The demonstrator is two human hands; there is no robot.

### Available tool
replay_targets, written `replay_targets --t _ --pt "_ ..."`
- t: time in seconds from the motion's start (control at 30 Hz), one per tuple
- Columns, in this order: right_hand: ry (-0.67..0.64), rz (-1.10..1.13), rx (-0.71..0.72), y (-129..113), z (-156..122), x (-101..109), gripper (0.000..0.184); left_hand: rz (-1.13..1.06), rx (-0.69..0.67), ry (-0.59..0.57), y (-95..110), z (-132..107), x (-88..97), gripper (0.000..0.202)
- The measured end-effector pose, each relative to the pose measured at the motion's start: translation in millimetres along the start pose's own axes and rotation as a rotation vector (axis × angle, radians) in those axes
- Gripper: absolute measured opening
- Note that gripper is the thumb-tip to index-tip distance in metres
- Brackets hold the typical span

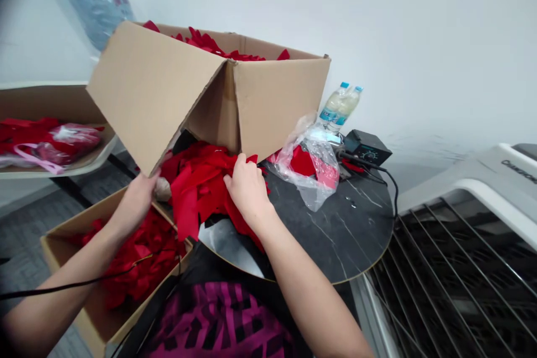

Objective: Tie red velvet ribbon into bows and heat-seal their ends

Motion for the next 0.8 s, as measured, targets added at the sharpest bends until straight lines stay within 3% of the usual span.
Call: replay_targets --t 0.1,0.17,0.23,0.3,0.37,0.47,0.6,0.7,0.8 --pt "-0.137 -0.039 0.026 -0.7 -6.7 13.1 0.042 0.408 -0.235 -0.154 8.2 -4.2 -19.0 0.096" --pt "-0.208 -0.062 0.045 0.8 -15.4 31.3 0.048 0.725 -0.437 -0.247 8.5 -6.0 -31.4 0.093" --pt "-0.169 -0.152 0.044 -0.5 -21.7 51.6 0.052 0.873 -0.624 -0.321 6.6 -6.4 -38.3 0.075" --pt "-0.036 -0.271 0.054 -8.2 -22.0 66.2 0.054 0.862 -0.829 -0.358 7.1 -6.9 -39.4 0.072" --pt "0.057 -0.328 0.088 -20.0 -15.7 67.0 0.058 0.792 -1.013 -0.363 9.4 -7.7 -37.4 0.081" --pt "-0.001 -0.285 0.138 -31.6 1.0 47.7 0.054 0.768 -1.172 -0.397 12.1 -9.4 -36.7 0.087" --pt "-0.039 -0.247 0.138 -29.2 10.3 35.3 0.032 0.899 -1.242 -0.4 17.8 -18.2 -35.3 0.079" --pt "0.098 -0.198 0.078 -23.6 -0.1 52.9 0.032 0.844 -1.285 -0.4 27.4 -32.2 -29.7 0.065" --pt "0.271 -0.097 0.042 -11.3 -20.1 84.2 0.028 0.758 -1.428 -0.63 35.4 -47.8 -35.7 0.048"
Point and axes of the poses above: each hand's wrist, its own z-axis towards the middle knuckle, its own x-axis out of the back of the hand, y = z × x, the point moved 4 cm from there along z, towards the middle knuckle
